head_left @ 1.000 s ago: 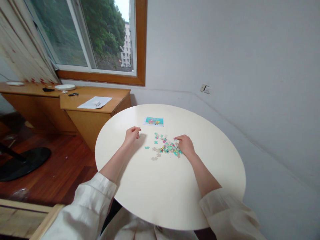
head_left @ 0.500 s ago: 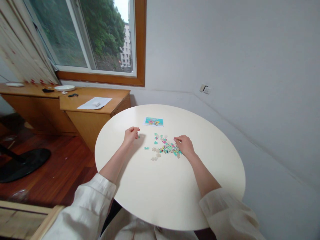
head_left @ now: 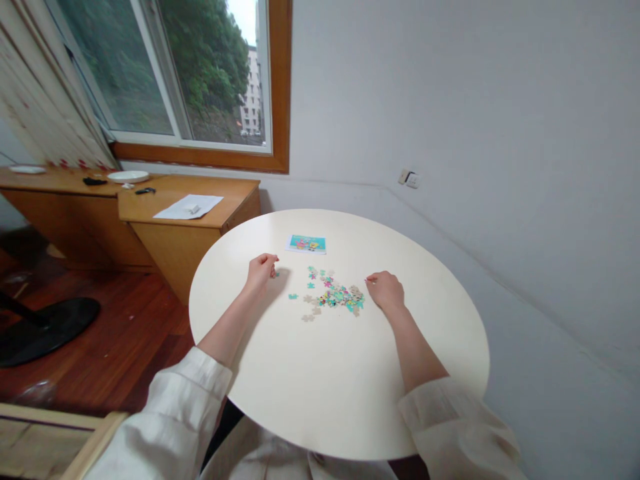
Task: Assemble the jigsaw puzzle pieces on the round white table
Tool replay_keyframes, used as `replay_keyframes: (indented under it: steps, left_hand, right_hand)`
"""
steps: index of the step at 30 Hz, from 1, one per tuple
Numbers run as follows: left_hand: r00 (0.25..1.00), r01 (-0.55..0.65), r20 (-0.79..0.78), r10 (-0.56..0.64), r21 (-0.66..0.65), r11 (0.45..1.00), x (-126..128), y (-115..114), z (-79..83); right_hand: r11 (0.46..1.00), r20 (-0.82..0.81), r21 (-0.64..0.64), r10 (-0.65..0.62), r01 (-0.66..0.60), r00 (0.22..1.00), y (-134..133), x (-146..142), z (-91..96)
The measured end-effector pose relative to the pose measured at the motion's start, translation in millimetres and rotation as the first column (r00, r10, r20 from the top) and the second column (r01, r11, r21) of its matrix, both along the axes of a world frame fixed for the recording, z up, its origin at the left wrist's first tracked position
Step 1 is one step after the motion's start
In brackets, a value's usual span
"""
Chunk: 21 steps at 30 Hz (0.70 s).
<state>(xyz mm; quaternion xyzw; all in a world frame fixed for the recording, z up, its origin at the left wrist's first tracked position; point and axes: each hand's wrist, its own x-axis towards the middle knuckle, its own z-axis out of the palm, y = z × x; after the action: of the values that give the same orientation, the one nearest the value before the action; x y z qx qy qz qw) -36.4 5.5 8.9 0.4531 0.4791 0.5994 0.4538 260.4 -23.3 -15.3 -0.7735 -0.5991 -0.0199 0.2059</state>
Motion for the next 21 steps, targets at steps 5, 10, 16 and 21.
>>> replay_keyframes:
  steps: [5,10,16,21]
  left_hand:
    - [1.0,0.003,-0.001,-0.003,0.002,1.0,-0.7,-0.4,0.7]
    - [1.0,0.002,0.007,-0.002,0.007,1.0,-1.9,0.2,-0.7]
    - [1.0,-0.01,0.025,0.01,-0.005,1.0,-1.5,-0.7,1.3]
    - [1.0,-0.012,0.022,0.012,-0.009,1.0,-1.1,-1.2,2.3]
  right_hand:
    - [0.998,0.007,0.052,0.019,-0.019,1.0,1.2,-2.2,2.1]
    - [0.962,-0.195,0.113,0.267,-0.249,0.944,-0.1,-11.9,7.7]
    - [0.917,-0.278,-0.034,0.373,-0.398,0.885,-7.6,-17.8,13.4]
    - [0.937,-0.258,-0.045,0.324,-0.347,0.91,-8.9,-20.5,17.5]
